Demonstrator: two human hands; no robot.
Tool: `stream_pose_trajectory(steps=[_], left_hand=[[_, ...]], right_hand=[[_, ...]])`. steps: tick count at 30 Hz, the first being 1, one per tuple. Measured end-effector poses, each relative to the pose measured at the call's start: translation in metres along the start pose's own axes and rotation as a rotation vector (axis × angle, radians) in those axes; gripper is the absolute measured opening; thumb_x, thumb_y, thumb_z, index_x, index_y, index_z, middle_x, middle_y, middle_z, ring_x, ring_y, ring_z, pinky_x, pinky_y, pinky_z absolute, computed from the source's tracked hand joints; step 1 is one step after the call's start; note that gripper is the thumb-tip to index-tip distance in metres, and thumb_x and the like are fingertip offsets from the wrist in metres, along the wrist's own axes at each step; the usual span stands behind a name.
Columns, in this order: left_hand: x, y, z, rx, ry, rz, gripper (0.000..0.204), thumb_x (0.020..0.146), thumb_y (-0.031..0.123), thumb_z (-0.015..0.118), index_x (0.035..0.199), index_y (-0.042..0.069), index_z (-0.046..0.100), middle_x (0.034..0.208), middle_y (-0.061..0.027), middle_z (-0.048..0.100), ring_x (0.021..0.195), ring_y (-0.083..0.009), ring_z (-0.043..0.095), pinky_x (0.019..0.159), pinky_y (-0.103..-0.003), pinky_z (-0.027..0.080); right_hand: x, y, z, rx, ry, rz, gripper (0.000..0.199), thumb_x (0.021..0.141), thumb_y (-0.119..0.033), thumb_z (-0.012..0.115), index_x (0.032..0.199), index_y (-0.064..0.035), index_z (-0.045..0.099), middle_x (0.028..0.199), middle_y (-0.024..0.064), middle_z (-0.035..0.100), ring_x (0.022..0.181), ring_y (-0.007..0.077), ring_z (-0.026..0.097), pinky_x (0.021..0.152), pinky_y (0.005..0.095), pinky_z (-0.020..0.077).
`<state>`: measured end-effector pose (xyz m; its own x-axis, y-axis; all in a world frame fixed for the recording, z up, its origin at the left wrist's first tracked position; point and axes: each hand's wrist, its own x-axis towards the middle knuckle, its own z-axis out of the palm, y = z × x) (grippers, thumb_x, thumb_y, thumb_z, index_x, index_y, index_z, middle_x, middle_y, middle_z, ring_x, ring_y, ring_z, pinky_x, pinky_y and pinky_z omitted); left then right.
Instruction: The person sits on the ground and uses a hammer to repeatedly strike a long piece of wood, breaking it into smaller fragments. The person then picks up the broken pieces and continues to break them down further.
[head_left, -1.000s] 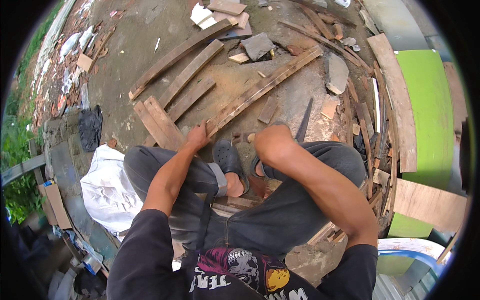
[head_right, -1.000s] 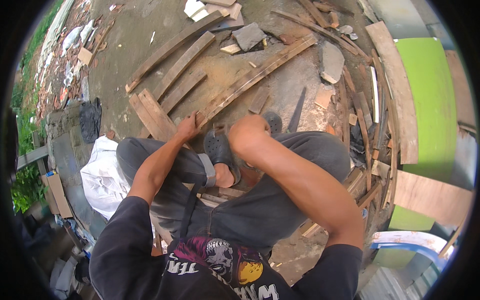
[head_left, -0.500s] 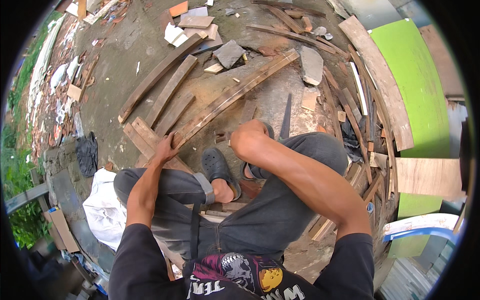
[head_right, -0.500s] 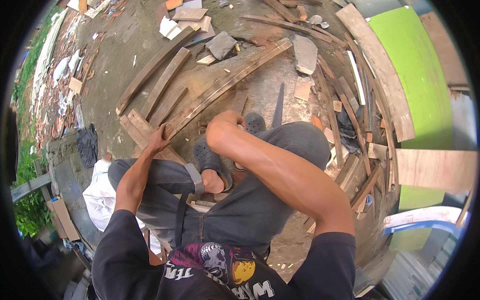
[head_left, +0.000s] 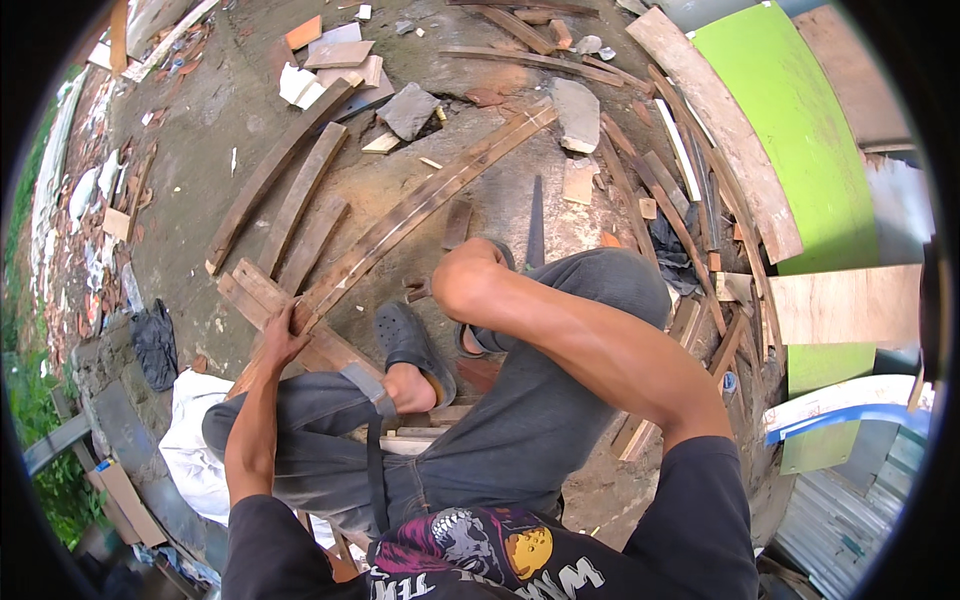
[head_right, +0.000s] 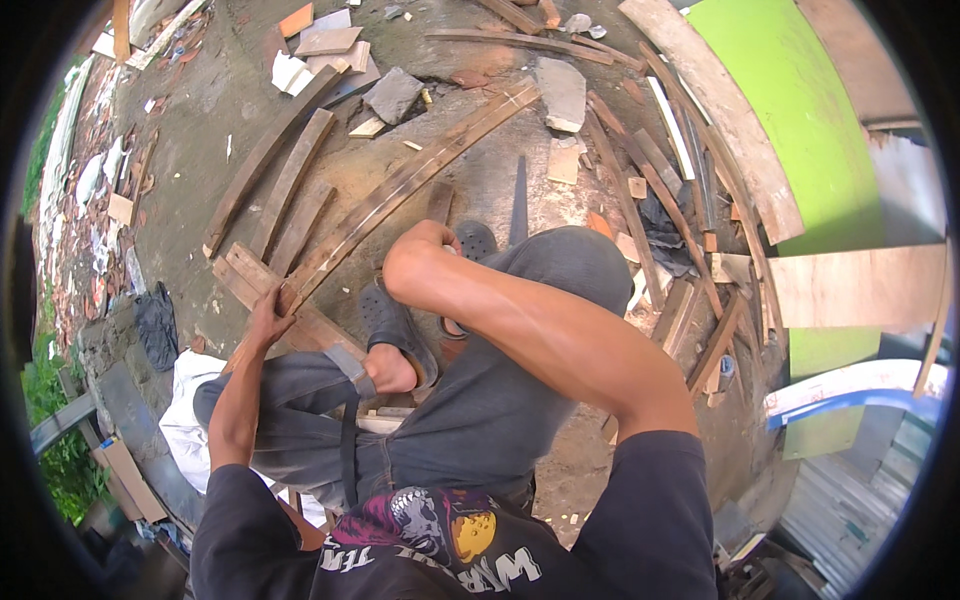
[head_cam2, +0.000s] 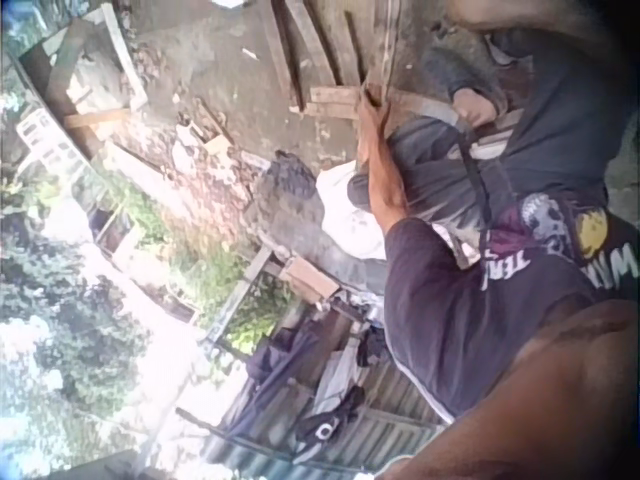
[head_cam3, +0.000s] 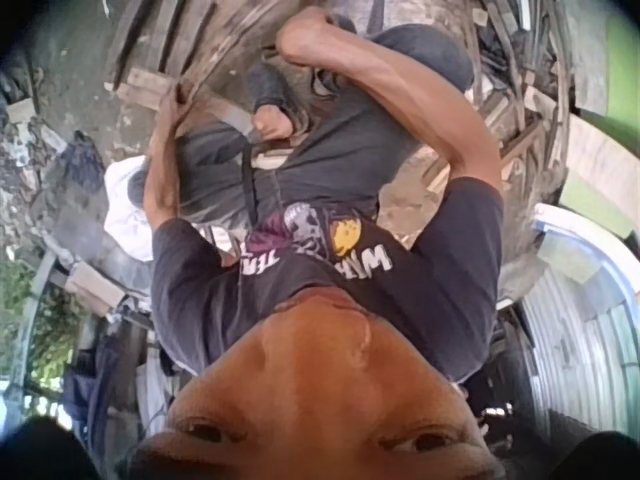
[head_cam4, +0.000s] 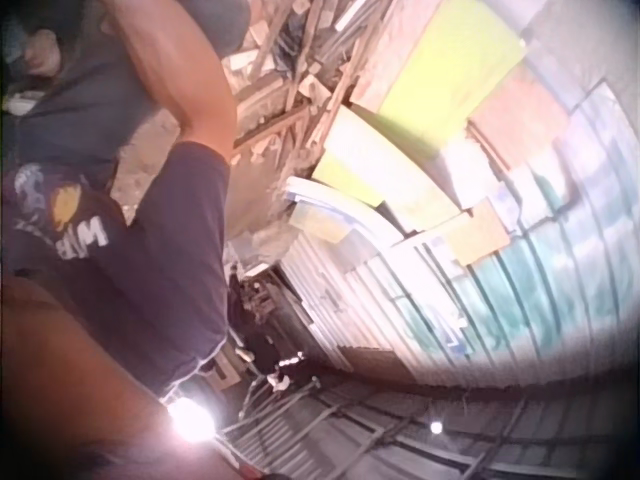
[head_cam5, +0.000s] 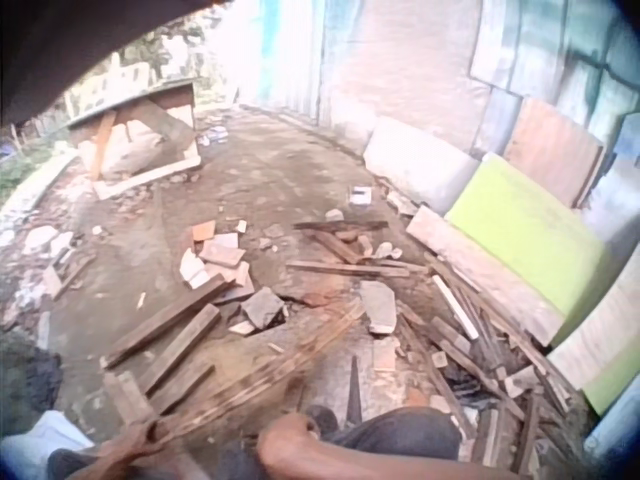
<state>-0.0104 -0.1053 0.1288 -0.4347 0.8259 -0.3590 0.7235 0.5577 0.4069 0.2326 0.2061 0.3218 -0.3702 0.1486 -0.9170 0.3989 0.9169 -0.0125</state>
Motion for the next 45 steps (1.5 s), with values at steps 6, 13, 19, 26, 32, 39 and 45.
stream_pose_trajectory(steps=[6,13,19,26,32,39,45], left_hand=[[-0.008,-0.001,0.000,-0.008,0.047,0.073,0.081,0.061,0.021,0.072,0.138,0.013,0.048,0.117,-0.0202,0.059,0.113,-0.0399,0.053,0.101,-0.047,0.039],[0.033,0.008,0.017,0.028,0.045,0.116,0.076,0.062,0.024,0.072,0.134,0.015,0.051,0.113,-0.0184,0.060,0.109,-0.0398,0.054,0.098,-0.050,0.039],[0.070,0.049,0.048,0.154,-0.069,-0.018,0.076,0.069,0.022,0.070,0.140,0.016,0.044,0.133,-0.0176,0.052,0.130,-0.0348,0.044,0.110,-0.053,0.028],[0.056,0.101,0.080,0.233,-0.007,-0.343,0.097,0.079,0.029,0.071,0.157,0.023,0.013,0.162,-0.0165,0.011,0.149,-0.0372,0.014,0.117,-0.059,0.015],[0.030,0.111,0.081,0.140,-0.083,-0.346,0.094,0.083,0.040,0.069,0.157,0.023,0.014,0.163,-0.0177,0.008,0.149,-0.0393,0.013,0.115,-0.061,0.022],[0.038,0.114,0.045,0.016,-0.183,-0.475,0.086,0.086,0.045,0.064,0.156,0.019,0.022,0.162,-0.0191,0.015,0.148,-0.0391,0.019,0.117,-0.055,0.022],[0.039,0.113,0.031,0.114,-0.172,-0.458,0.089,0.085,0.044,0.065,0.157,0.021,0.017,0.163,-0.0158,0.010,0.150,-0.0363,0.012,0.119,-0.053,0.014]], right_hand=[[-0.014,-0.002,-0.007,-0.006,0.057,-0.015,0.021,0.076,-0.014,0.074,0.097,-0.0102,0.077,0.095,0.0038,0.075,0.082,0.0231,0.073,0.059,0.0428,0.0580],[-0.015,0.003,-0.005,-0.045,0.231,-0.068,0.022,0.077,-0.012,0.068,0.097,-0.0077,0.076,0.101,0.0125,0.074,0.094,0.0275,0.071,0.075,0.0379,0.0566],[-0.016,0.002,-0.009,-0.052,0.326,-0.017,0.022,0.077,-0.009,0.065,0.097,-0.0054,0.074,0.100,0.0140,0.073,0.094,0.0291,0.071,0.075,0.0390,0.0567],[-0.018,0.008,-0.008,-0.054,0.306,0.017,0.024,0.079,-0.009,0.066,0.101,-0.0093,0.075,0.109,0.0117,0.072,0.100,0.0276,0.070,0.080,0.0368,0.0557],[-0.016,-0.007,-0.024,-0.190,0.339,-0.001,0.026,0.077,-0.011,0.067,0.102,-0.0089,0.075,0.109,0.0122,0.072,0.103,0.0271,0.069,0.082,0.0393,0.0552],[0.018,-0.033,-0.050,-0.131,0.435,-0.119,0.022,0.071,-0.010,0.068,0.090,-0.0009,0.075,0.098,0.0217,0.071,0.094,0.0354,0.069,0.078,0.0426,0.0559],[0.022,-0.015,-0.048,0.263,0.688,-0.228,0.029,0.067,-0.016,0.075,0.088,0.0025,0.072,0.090,0.0241,0.070,0.086,0.0386,0.068,0.077,0.0416,0.0542]])
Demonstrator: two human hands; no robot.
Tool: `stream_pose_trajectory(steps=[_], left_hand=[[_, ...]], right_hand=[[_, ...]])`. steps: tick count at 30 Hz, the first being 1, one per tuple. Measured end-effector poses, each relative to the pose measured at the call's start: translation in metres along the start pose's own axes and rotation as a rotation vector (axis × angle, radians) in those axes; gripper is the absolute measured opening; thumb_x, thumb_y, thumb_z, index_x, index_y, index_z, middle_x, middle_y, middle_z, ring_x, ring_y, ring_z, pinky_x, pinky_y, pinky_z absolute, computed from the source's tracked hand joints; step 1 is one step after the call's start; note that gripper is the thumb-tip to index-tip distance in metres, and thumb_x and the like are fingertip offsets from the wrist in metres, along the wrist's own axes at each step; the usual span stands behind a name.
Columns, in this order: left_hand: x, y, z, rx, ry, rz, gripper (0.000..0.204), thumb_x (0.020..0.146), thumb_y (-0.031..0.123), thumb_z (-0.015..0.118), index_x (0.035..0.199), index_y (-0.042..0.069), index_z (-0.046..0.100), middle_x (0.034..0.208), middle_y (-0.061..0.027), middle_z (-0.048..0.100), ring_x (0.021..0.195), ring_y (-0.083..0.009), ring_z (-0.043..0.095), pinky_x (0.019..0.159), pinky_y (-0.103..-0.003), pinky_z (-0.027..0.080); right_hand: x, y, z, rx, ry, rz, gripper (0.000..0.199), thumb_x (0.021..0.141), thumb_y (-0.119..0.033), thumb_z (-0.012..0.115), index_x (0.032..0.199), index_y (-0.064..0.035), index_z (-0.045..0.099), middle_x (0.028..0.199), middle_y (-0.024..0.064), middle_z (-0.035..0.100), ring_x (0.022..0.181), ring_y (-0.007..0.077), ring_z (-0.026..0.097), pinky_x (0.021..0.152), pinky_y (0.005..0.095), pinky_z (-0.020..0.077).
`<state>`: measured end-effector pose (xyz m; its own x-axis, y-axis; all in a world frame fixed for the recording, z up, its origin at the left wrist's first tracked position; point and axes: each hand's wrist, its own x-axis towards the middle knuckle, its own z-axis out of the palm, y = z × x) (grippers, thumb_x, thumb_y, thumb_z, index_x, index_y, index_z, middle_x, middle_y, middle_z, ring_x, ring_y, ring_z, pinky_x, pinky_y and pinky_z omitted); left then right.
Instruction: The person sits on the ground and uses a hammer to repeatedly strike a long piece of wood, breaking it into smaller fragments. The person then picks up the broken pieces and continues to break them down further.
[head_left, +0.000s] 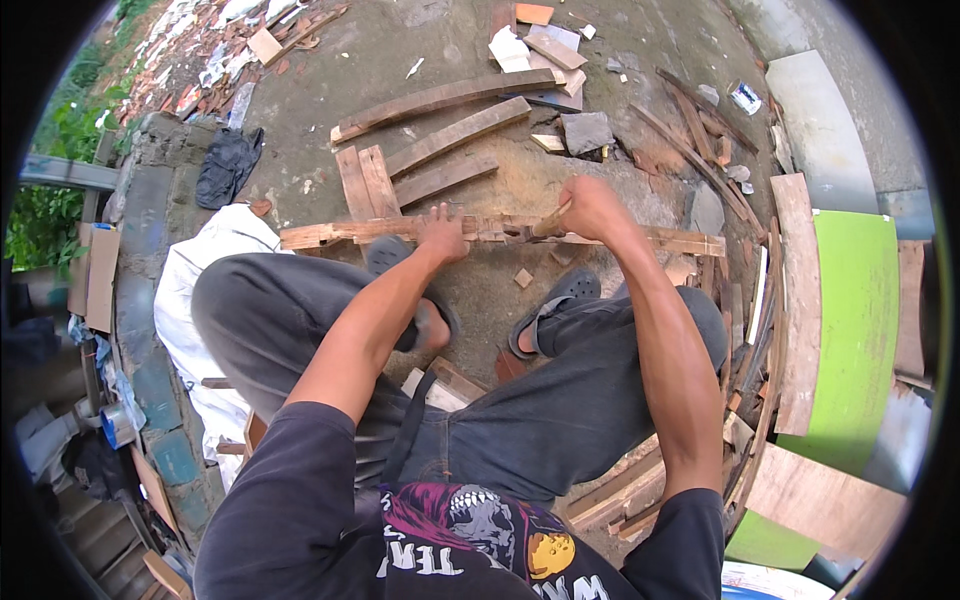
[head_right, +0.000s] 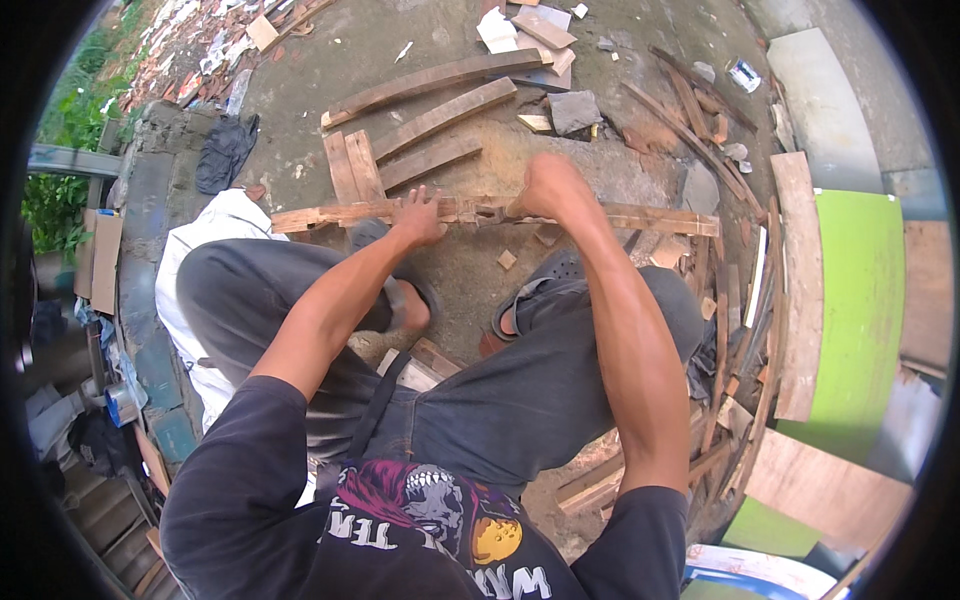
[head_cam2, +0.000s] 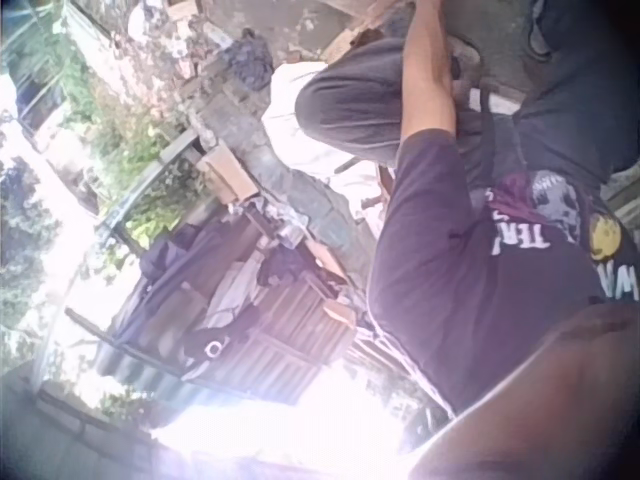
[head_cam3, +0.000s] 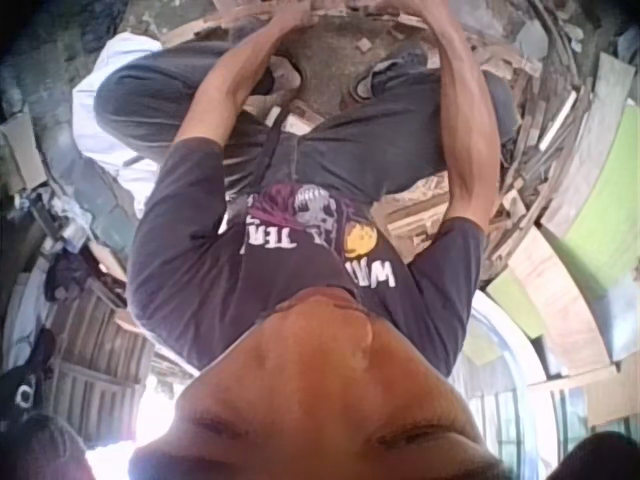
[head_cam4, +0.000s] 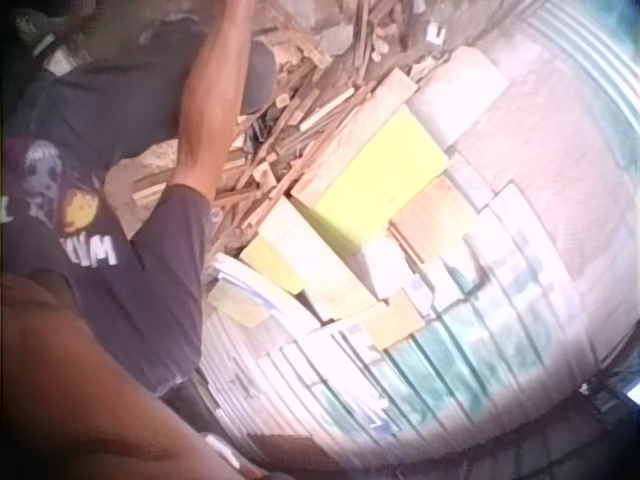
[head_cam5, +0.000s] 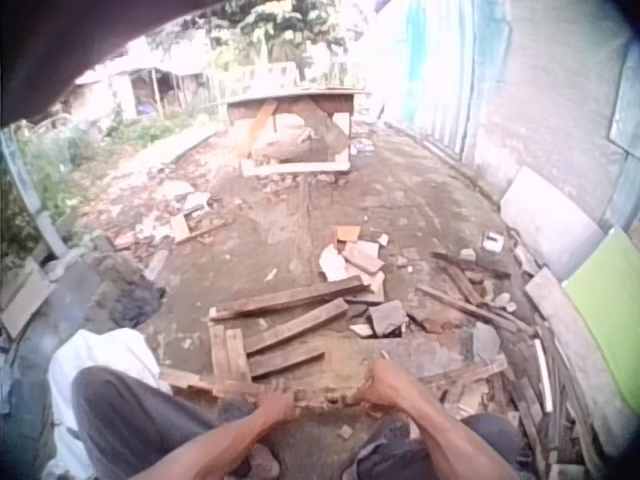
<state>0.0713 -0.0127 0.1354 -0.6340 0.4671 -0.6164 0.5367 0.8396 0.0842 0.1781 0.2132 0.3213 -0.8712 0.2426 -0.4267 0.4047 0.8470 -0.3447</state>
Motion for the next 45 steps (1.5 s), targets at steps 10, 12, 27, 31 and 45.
stream_pose_trajectory(steps=[10,12,27,31,45], left_hand=[[0.021,-0.034,0.029,0.046,-0.098,0.061,0.132,0.067,0.067,0.075,0.156,0.024,-0.013,0.160,-0.0230,-0.017,0.148,-0.0415,-0.015,0.117,-0.057,0.000],[0.024,-0.039,0.035,-0.004,-0.141,0.054,0.136,0.065,0.070,0.074,0.155,0.024,-0.017,0.158,-0.0245,-0.023,0.145,-0.0438,-0.022,0.115,-0.059,-0.005],[0.046,-0.060,0.035,-0.127,-0.328,0.163,0.135,0.069,0.079,0.065,0.152,0.022,-0.024,0.151,-0.0278,-0.035,0.138,-0.0459,-0.035,0.110,-0.063,-0.012],[0.043,-0.059,0.027,-0.129,-0.360,0.169,0.133,0.070,0.078,0.065,0.153,0.023,-0.024,0.152,-0.0282,-0.033,0.139,-0.0458,-0.034,0.112,-0.062,-0.010],[0.058,-0.057,0.041,-0.008,-0.340,0.200,0.132,0.072,0.074,0.066,0.154,0.018,-0.020,0.151,-0.0324,-0.032,0.137,-0.0503,-0.034,0.111,-0.063,-0.010]], right_hand=[[-0.015,0.047,0.038,0.500,0.273,0.096,0.039,0.076,-0.026,0.081,0.106,-0.0020,0.069,0.114,0.0193,0.064,0.099,0.0274,0.064,0.084,0.0374,0.0496],[-0.010,0.043,0.043,0.520,0.243,0.056,0.034,0.079,-0.027,0.079,0.102,-0.0041,0.070,0.116,0.0168,0.064,0.099,0.0252,0.063,0.083,0.0367,0.0497],[0.099,-0.032,0.138,0.640,0.295,-0.221,0.024,0.088,-0.020,0.074,0.074,-0.0035,0.063,0.061,0.0020,0.057,0.059,0.0065,0.051,0.052,0.0268,0.0417],[0.121,-0.051,0.141,0.592,0.121,-0.218,0.031,0.084,-0.029,0.076,0.074,-0.0018,0.066,0.056,0.0069,0.058,0.052,0.0113,0.052,0.049,0.0299,0.0430],[0.138,-0.120,0.202,0.425,0.645,-0.331,0.031,0.080,-0.038,0.071,0.065,-0.0104,0.069,0.049,0.0129,0.056,0.039,0.0215,0.053,0.040,0.0356,0.0411]])
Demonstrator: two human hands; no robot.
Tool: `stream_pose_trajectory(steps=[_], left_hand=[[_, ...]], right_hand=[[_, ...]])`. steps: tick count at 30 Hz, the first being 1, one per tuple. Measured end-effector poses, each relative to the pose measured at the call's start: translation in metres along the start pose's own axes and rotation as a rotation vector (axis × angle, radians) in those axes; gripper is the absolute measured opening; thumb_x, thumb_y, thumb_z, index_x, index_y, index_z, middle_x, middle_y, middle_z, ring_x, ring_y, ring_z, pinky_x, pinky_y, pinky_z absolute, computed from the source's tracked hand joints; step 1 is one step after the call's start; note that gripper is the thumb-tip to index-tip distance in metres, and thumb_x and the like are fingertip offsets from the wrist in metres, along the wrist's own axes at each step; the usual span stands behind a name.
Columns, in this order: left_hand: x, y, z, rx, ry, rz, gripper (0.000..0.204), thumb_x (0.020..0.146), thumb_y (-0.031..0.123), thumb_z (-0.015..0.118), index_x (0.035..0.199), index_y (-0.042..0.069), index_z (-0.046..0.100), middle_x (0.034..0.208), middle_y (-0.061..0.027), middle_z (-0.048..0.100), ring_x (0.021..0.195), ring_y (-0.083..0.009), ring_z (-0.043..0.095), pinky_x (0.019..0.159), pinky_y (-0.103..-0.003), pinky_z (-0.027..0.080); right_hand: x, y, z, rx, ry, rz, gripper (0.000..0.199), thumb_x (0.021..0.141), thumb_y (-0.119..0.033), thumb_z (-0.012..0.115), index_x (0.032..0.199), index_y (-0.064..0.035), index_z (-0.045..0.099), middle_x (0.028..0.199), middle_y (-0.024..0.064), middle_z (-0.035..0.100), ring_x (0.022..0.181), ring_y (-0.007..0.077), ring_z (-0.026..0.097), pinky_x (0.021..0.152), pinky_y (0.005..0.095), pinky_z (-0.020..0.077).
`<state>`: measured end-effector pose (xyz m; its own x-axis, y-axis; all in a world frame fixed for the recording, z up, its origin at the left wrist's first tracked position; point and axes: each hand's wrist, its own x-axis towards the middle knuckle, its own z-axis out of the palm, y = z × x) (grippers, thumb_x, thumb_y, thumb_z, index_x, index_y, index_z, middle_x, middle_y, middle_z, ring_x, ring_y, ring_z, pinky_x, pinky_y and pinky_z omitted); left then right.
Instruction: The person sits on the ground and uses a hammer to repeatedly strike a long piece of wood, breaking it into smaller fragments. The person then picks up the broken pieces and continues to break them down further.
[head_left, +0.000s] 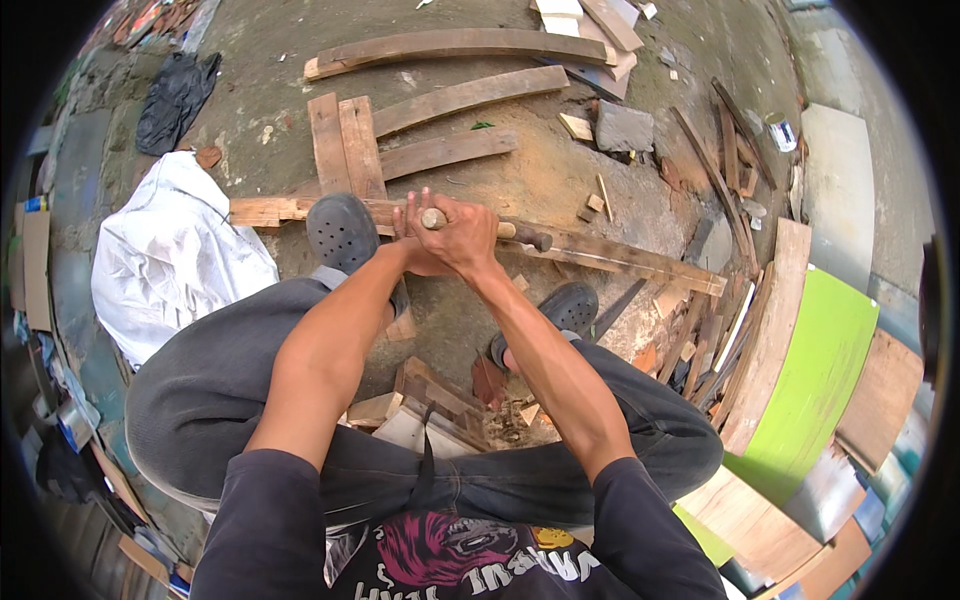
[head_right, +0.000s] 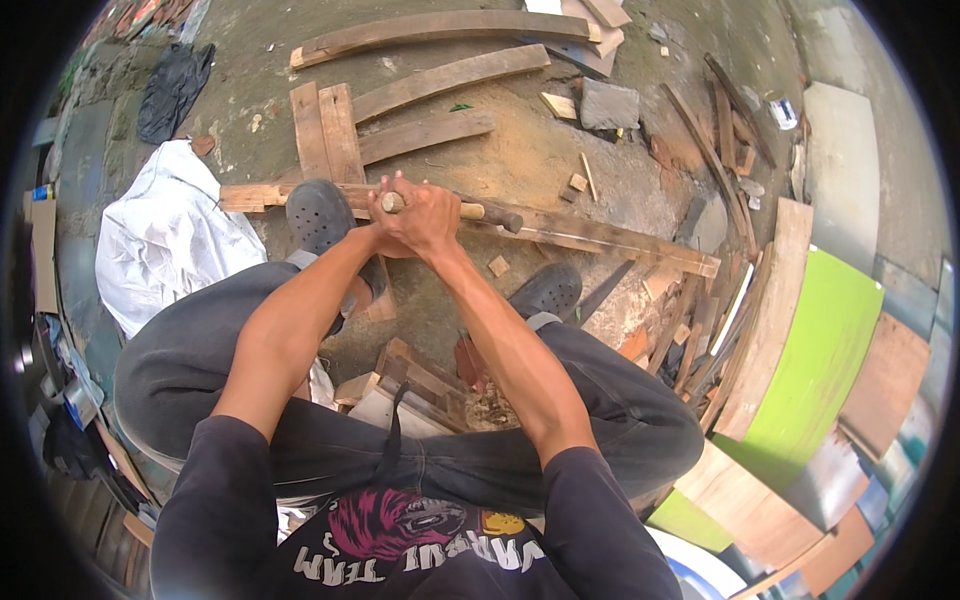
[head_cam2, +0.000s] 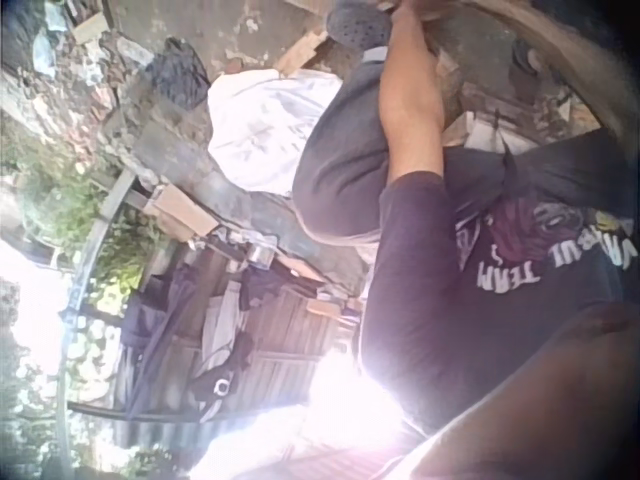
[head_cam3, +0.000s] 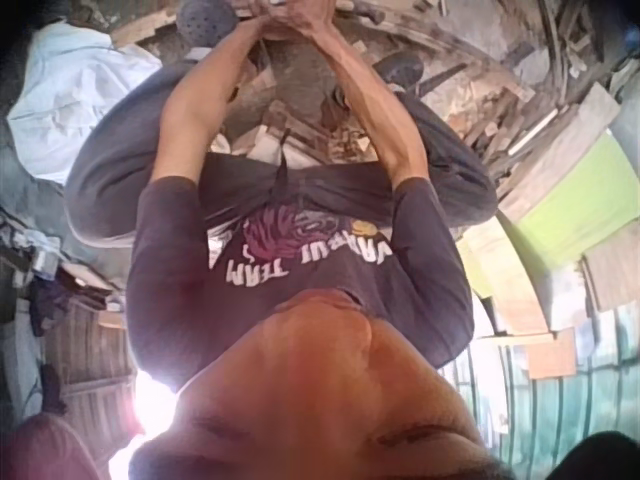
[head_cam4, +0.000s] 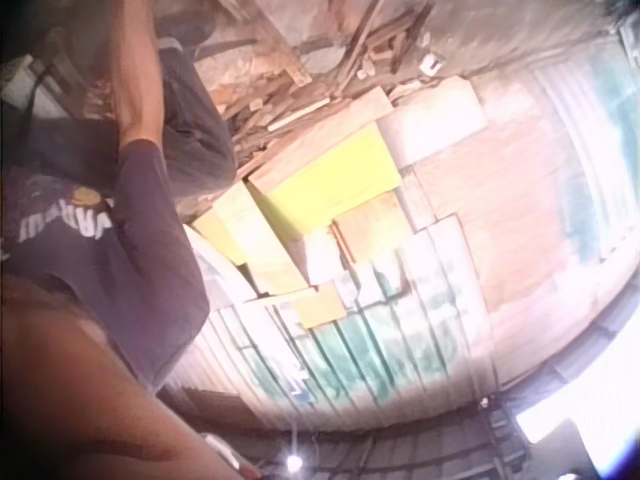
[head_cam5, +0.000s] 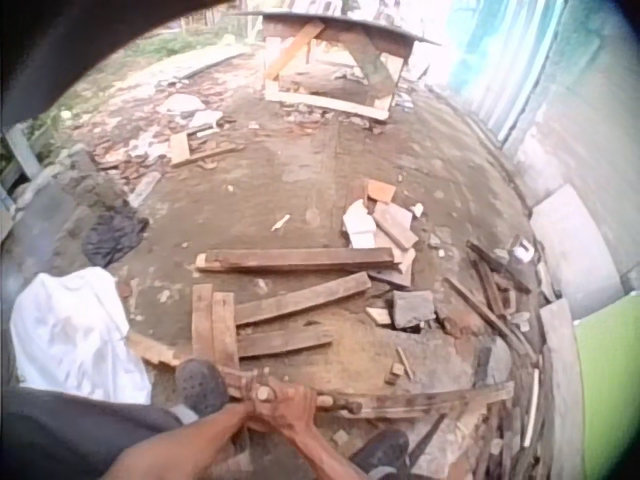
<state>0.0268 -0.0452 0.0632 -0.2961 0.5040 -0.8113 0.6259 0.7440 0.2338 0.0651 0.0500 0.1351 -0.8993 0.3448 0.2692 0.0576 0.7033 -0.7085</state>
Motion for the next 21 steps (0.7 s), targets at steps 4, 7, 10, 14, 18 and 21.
stream_pose_trajectory(steps=[4,7,10,14,18,21], left_hand=[[0.001,-0.004,0.005,-0.033,0.031,0.007,0.132,0.072,0.073,0.068,0.154,0.017,-0.020,0.149,-0.0338,-0.033,0.136,-0.0514,-0.035,0.110,-0.064,-0.011],[-0.002,-0.001,0.007,-0.050,0.056,0.013,0.133,0.071,0.074,0.068,0.154,0.018,-0.021,0.149,-0.0337,-0.034,0.136,-0.0512,-0.035,0.110,-0.064,-0.012],[-0.002,-0.003,0.009,-0.050,0.090,0.032,0.133,0.071,0.073,0.068,0.154,0.020,-0.021,0.149,-0.0328,-0.035,0.136,-0.0506,-0.036,0.110,-0.064,-0.012],[-0.012,0.001,-0.001,-0.131,0.056,0.039,0.133,0.071,0.072,0.070,0.154,0.021,-0.021,0.150,-0.0314,-0.035,0.136,-0.0498,-0.036,0.110,-0.064,-0.013],[-0.014,-0.002,0.004,-0.156,0.055,0.029,0.132,0.071,0.071,0.069,0.154,0.021,-0.021,0.150,-0.0308,-0.035,0.137,-0.0494,-0.036,0.110,-0.064,-0.014],[-0.010,-0.001,-0.001,-0.135,0.085,0.026,0.131,0.072,0.071,0.068,0.154,0.022,-0.021,0.150,-0.0300,-0.035,0.137,-0.0488,-0.036,0.110,-0.063,-0.014]], right_hand=[[-0.001,0.014,-0.029,0.170,-0.136,0.099,0.023,0.075,-0.026,0.073,0.065,-0.0066,0.065,0.051,0.0129,0.055,0.043,0.0164,0.052,0.043,0.0343,0.0415],[-0.001,0.020,-0.044,0.263,-0.227,0.129,0.020,0.073,-0.020,0.074,0.066,-0.0039,0.064,0.053,0.0121,0.055,0.046,0.0129,0.052,0.046,0.0331,0.0418],[-0.002,0.025,-0.050,0.270,-0.294,0.082,0.019,0.073,-0.019,0.073,0.068,-0.0033,0.064,0.054,0.0097,0.057,0.049,0.0120,0.054,0.047,0.0317,0.0423],[-0.011,0.040,-0.064,0.259,-0.339,0.078,0.014,0.073,-0.018,0.073,0.071,-0.0069,0.066,0.060,0.0039,0.062,0.053,0.0110,0.055,0.049,0.0282,0.0442],[-0.025,0.092,-0.139,0.791,-0.021,0.477,0.020,0.077,-0.014,0.066,0.063,-0.0107,0.052,0.061,0.0018,0.056,0.053,0.0119,0.051,0.049,0.0290,0.0425],[-0.037,0.132,-0.161,1.052,0.141,0.530,0.024,0.078,-0.009,0.061,0.061,-0.0122,0.044,0.056,0.0026,0.048,0.049,0.0138,0.042,0.052,0.0319,0.0399]])
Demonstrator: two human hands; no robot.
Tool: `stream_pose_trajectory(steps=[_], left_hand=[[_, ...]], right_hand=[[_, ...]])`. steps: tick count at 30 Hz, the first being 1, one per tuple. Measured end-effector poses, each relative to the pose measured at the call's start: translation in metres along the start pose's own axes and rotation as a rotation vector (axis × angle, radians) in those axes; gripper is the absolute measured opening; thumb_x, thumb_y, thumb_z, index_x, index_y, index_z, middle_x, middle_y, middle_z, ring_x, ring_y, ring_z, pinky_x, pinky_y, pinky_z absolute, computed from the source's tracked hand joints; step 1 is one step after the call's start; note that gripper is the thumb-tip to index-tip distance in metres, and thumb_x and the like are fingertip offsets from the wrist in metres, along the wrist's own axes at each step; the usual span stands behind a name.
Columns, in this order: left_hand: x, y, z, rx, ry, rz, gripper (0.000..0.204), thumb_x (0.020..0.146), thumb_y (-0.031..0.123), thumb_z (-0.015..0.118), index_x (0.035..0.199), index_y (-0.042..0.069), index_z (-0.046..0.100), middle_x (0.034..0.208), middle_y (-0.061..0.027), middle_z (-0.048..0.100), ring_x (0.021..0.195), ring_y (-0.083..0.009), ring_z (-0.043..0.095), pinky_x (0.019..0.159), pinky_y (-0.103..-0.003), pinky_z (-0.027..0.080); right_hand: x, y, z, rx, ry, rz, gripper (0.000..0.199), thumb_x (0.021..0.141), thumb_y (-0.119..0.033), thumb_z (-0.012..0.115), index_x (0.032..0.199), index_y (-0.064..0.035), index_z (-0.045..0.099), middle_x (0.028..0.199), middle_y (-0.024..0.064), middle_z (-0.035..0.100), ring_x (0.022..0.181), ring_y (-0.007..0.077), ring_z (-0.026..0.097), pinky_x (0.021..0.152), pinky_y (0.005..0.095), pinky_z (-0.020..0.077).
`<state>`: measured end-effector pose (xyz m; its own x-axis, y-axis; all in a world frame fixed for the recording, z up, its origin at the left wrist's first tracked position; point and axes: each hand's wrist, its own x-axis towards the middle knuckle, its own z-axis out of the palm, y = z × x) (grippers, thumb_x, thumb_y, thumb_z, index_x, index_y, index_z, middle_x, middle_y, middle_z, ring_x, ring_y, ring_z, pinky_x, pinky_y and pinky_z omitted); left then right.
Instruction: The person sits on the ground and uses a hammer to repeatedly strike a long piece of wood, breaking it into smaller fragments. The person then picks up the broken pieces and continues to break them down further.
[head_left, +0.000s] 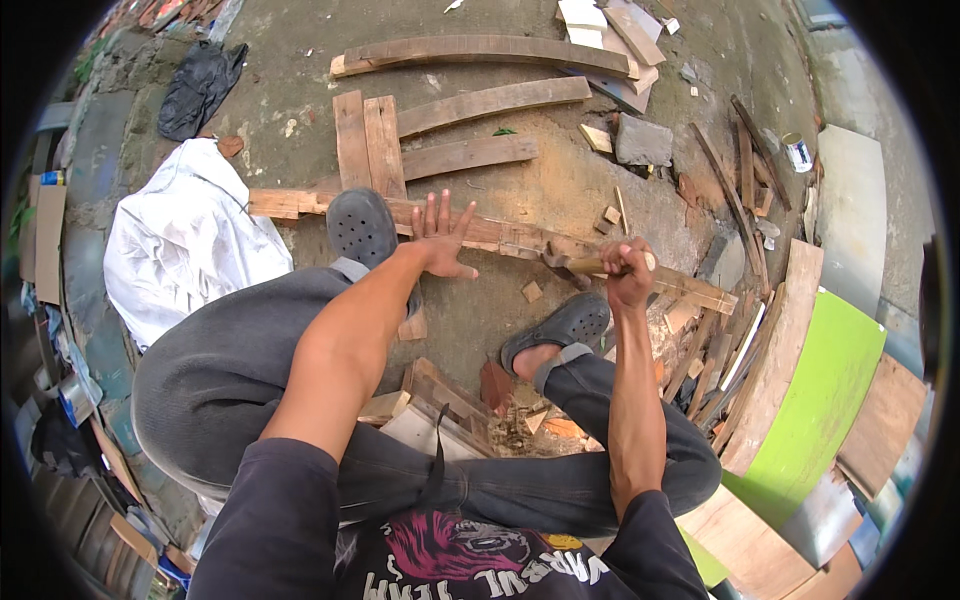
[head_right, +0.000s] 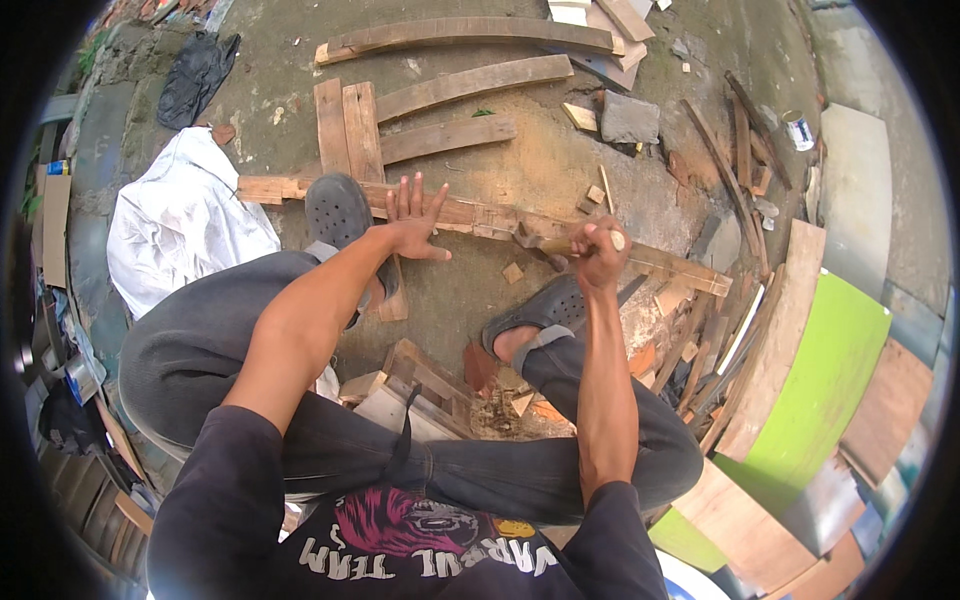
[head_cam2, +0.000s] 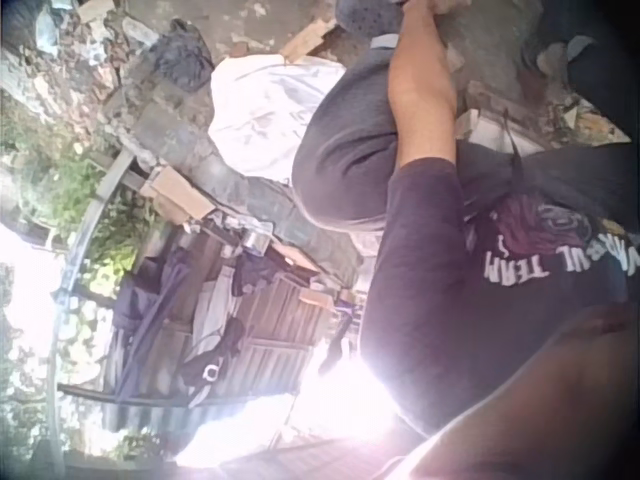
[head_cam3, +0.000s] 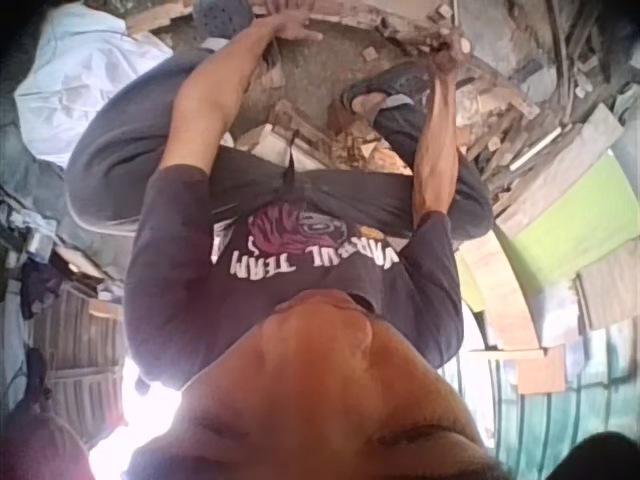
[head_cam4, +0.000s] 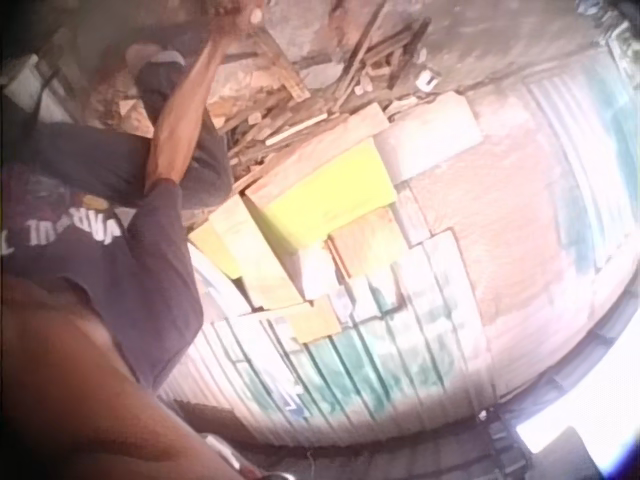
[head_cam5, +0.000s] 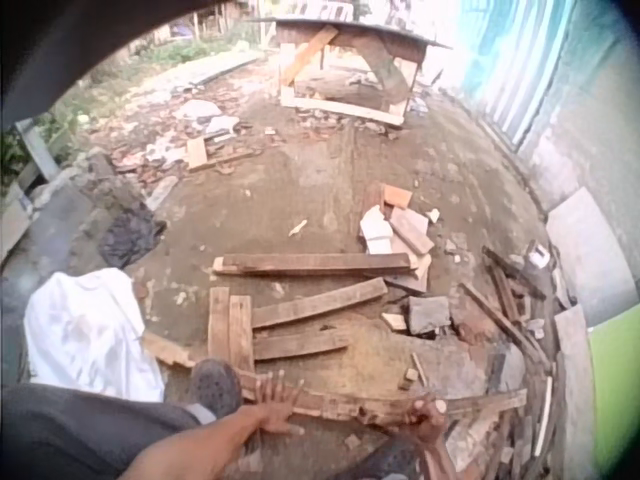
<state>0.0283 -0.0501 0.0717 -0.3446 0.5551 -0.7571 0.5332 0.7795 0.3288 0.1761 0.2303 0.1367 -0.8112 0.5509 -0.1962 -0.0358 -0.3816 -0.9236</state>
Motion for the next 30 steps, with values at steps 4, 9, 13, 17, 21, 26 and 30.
stream_pose_trajectory(steps=[4,9,13,17,21,26,30], left_hand=[[-0.004,0.001,0.007,-0.003,0.016,-0.017,0.129,0.072,0.073,0.066,0.154,0.024,-0.021,0.152,-0.0283,-0.034,0.138,-0.0471,-0.035,0.110,-0.062,-0.015],[-0.003,0.007,0.025,-0.099,0.259,-0.029,0.114,0.076,0.073,0.062,0.158,0.022,0.002,0.158,-0.0236,-0.024,0.141,-0.0442,-0.033,0.110,-0.061,-0.018],[0.000,0.050,0.030,-0.478,0.819,-0.086,0.072,0.089,0.061,0.057,0.142,0.013,0.047,0.145,-0.0247,0.036,0.138,-0.0399,0.025,0.112,-0.055,0.017],[-0.028,0.113,-0.028,-1.358,0.350,0.269,0.052,0.096,0.047,0.056,0.123,0.004,0.063,0.110,-0.0149,0.068,0.102,-0.0247,0.064,0.088,-0.039,0.050],[-0.075,0.163,-0.061,-1.426,-0.004,0.538,0.037,0.096,0.034,0.061,0.114,0.001,0.065,0.104,-0.0095,0.069,0.091,-0.0165,0.067,0.077,-0.032,0.056],[-0.081,0.179,-0.032,-1.238,-0.031,0.648,0.022,0.093,0.020,0.068,0.105,0.002,0.066,0.098,-0.0056,0.068,0.085,-0.0128,0.065,0.073,-0.028,0.056],[-0.073,0.174,-0.008,-1.183,-0.032,0.586,0.022,0.092,0.023,0.070,0.104,0.004,0.066,0.092,-0.0026,0.067,0.082,-0.0123,0.065,0.071,-0.029,0.053]], right_hand=[[-0.009,-0.014,-0.019,0.146,0.048,0.071,0.026,0.079,-0.011,0.057,0.062,-0.0129,0.038,0.053,0.0016,0.038,0.050,0.0163,0.036,0.060,0.0350,0.0377],[-0.010,-0.066,-0.006,0.252,-0.083,0.084,0.027,0.081,-0.018,0.056,0.062,-0.0133,0.038,0.051,0.0018,0.036,0.052,0.0171,0.037,0.067,0.0365,0.0382],[-0.013,-0.126,0.005,0.320,-0.215,0.021,0.025,0.080,-0.019,0.055,0.060,-0.0137,0.040,0.049,0.0014,0.036,0.050,0.0169,0.037,0.067,0.0358,0.0387],[-0.032,-0.177,0.008,0.314,-0.212,-0.035,0.026,0.080,-0.020,0.054,0.060,-0.0137,0.039,0.050,0.0014,0.036,0.050,0.0162,0.037,0.066,0.0347,0.0377],[-0.060,-0.200,0.003,0.197,-0.127,-0.102,0.026,0.081,-0.018,0.054,0.062,-0.0135,0.038,0.051,0.0018,0.036,0.051,0.0164,0.038,0.067,0.0348,0.0382],[-0.094,-0.197,-0.005,0.146,-0.004,-0.092,0.026,0.082,-0.017,0.055,0.062,-0.0129,0.038,0.051,0.0019,0.035,0.050,0.0161,0.038,0.066,0.0355,0.0392],[-0.104,-0.183,0.002,0.117,0.129,0.004,0.028,0.082,-0.016,0.058,0.062,-0.0121,0.039,0.051,0.0012,0.037,0.048,0.0153,0.039,0.061,0.0345,0.0408]])
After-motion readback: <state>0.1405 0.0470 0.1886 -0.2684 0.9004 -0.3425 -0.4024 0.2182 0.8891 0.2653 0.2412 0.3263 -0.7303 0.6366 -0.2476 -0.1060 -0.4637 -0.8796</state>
